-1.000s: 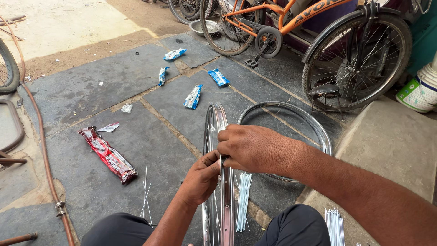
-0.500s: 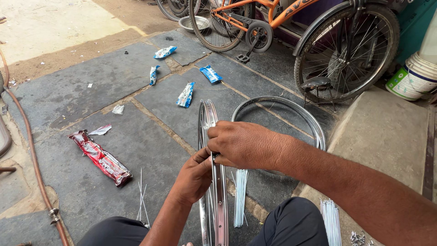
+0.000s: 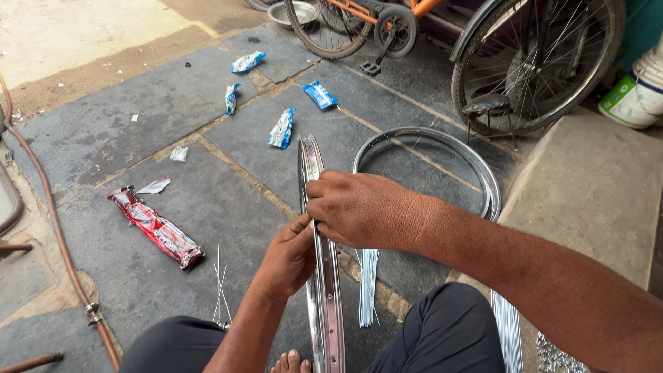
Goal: The person assembles a bicycle wheel by inserting spokes into the hub and rim, then tightening them with nipples. The person works on the wheel while sitting on the floor, handling spokes and nipples by hand.
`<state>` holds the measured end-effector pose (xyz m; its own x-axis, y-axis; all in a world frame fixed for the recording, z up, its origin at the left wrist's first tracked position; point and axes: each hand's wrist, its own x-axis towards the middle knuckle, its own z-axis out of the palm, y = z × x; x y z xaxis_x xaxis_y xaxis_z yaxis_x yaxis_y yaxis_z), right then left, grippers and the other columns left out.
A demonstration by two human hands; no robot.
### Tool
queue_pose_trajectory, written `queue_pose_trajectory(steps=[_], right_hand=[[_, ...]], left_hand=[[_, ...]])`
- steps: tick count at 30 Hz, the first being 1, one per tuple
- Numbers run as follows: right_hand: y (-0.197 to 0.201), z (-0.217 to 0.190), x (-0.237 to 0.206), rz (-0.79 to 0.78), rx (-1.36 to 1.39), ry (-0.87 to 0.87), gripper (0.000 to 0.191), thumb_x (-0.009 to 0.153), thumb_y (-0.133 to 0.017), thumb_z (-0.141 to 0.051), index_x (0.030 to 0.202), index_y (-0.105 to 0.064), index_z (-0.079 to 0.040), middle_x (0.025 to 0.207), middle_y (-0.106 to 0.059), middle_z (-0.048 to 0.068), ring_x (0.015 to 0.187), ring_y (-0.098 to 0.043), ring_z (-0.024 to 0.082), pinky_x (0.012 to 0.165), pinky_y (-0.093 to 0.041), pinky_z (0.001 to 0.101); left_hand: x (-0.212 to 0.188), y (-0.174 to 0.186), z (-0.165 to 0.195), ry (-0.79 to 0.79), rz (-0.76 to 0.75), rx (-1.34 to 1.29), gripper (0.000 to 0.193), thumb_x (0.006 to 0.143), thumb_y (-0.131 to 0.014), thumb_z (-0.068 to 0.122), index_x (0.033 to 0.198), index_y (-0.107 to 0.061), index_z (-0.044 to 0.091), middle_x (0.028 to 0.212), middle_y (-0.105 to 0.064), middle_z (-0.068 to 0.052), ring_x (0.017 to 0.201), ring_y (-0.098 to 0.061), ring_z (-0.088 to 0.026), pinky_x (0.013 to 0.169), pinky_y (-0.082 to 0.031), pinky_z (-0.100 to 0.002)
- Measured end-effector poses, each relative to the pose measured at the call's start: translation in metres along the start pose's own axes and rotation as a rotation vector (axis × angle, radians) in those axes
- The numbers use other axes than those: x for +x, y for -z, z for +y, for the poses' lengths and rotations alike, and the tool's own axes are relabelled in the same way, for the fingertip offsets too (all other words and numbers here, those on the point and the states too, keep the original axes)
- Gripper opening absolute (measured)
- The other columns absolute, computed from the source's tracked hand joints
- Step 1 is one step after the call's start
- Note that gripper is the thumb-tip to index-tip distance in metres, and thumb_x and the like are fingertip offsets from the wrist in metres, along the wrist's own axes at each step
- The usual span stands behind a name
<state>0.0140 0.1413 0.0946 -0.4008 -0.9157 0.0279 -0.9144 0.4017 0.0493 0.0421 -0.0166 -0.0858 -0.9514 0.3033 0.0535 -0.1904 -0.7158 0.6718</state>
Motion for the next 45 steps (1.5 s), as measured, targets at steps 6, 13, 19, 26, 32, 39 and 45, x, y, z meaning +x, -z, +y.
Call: queue_pose_trajectory(steps=[6, 13, 19, 26, 32, 39, 45], right_hand=[[-0.037, 0.013, -0.013, 0.391, 0.152, 0.014, 0.022, 0.092, -0.072, -0.022, 0.106, -0.071, -0.005, 0.102, -0.064, 0.008, 0.104, -0.064, 0.025, 0.092, -0.056, 0.0388], [-0.192, 0.054, -0.019, 0.427, 0.543, -0.595, 0.017, 0.092, -0.07, -0.019, 0.101, -0.071, -0.004, 0.099, -0.067, 0.012, 0.087, -0.071, 0.026, 0.079, -0.059, 0.0406], [-0.347, 0.021, -0.025, 0.074, 0.921, -0.913, 0.019, 0.091, -0.065, -0.017, 0.104, -0.074, -0.007, 0.102, -0.076, 0.012, 0.095, -0.075, 0.024, 0.089, -0.059, 0.0402], [-0.384, -0.017, -0.004, 0.105, 1.088, -0.872, 0.029, 0.092, -0.072, -0.024, 0.111, -0.068, -0.003, 0.099, -0.075, 0.011, 0.093, -0.073, 0.021, 0.085, -0.058, 0.0402], [-0.315, -0.029, -0.026, 0.114, 1.344, -0.845, 0.039, 0.095, -0.065, -0.027, 0.13, -0.058, -0.011, 0.09, -0.074, 0.009, 0.081, -0.074, 0.02, 0.073, -0.061, 0.0358], [-0.226, 0.0, 0.014, 0.455, 1.538, -0.596, 0.035, 0.097, -0.071, -0.026, 0.121, -0.07, -0.002, 0.092, -0.074, 0.008, 0.083, -0.071, 0.017, 0.075, -0.061, 0.0326], [-0.234, 0.008, 0.032, 0.726, 1.515, -0.391, 0.038, 0.086, -0.081, -0.013, 0.12, -0.065, -0.004, 0.107, -0.067, 0.008, 0.095, -0.072, 0.019, 0.083, -0.064, 0.0322]], left_hand=[[-0.006, 0.019, 0.003, -0.075, 0.007, -0.05, 0.034, 0.102, -0.064, 0.011, 0.135, -0.059, 0.002, 0.111, -0.072, -0.008, 0.098, -0.07, -0.015, 0.084, -0.059, -0.031], [-0.009, 0.032, 0.01, -0.151, 0.013, 0.083, 0.024, 0.101, -0.067, 0.017, 0.116, -0.068, -0.002, 0.103, -0.068, -0.01, 0.094, -0.063, -0.019, 0.086, -0.052, -0.032], [-0.006, 0.027, 0.016, -0.216, -0.023, 0.132, 0.011, 0.099, -0.07, 0.01, 0.106, -0.065, 0.004, 0.094, -0.056, -0.006, 0.088, -0.052, -0.018, 0.087, -0.046, -0.033], [-0.005, -0.003, 0.026, -0.185, 0.183, 0.12, 0.039, 0.103, -0.063, 0.034, 0.115, -0.063, -0.003, 0.099, -0.066, -0.013, 0.095, -0.061, -0.024, 0.091, -0.051, -0.04], [-0.015, -0.037, 0.058, -0.106, 0.492, 0.876, 0.052, 0.09, -0.071, 0.033, 0.128, -0.055, 0.001, 0.109, -0.072, -0.014, 0.108, -0.067, -0.02, 0.096, -0.051, -0.037], [-0.03, -0.062, 0.062, -0.132, 0.562, 1.211, 0.048, 0.091, -0.067, 0.03, 0.126, -0.057, -0.001, 0.11, -0.073, -0.016, 0.102, -0.071, -0.022, 0.09, -0.054, -0.037], [-0.059, -0.077, 0.057, -0.142, 0.556, 1.21, 0.046, 0.082, -0.071, 0.025, 0.121, -0.06, 0.004, 0.102, -0.074, -0.018, 0.092, -0.074, -0.027, 0.083, -0.057, -0.04]])
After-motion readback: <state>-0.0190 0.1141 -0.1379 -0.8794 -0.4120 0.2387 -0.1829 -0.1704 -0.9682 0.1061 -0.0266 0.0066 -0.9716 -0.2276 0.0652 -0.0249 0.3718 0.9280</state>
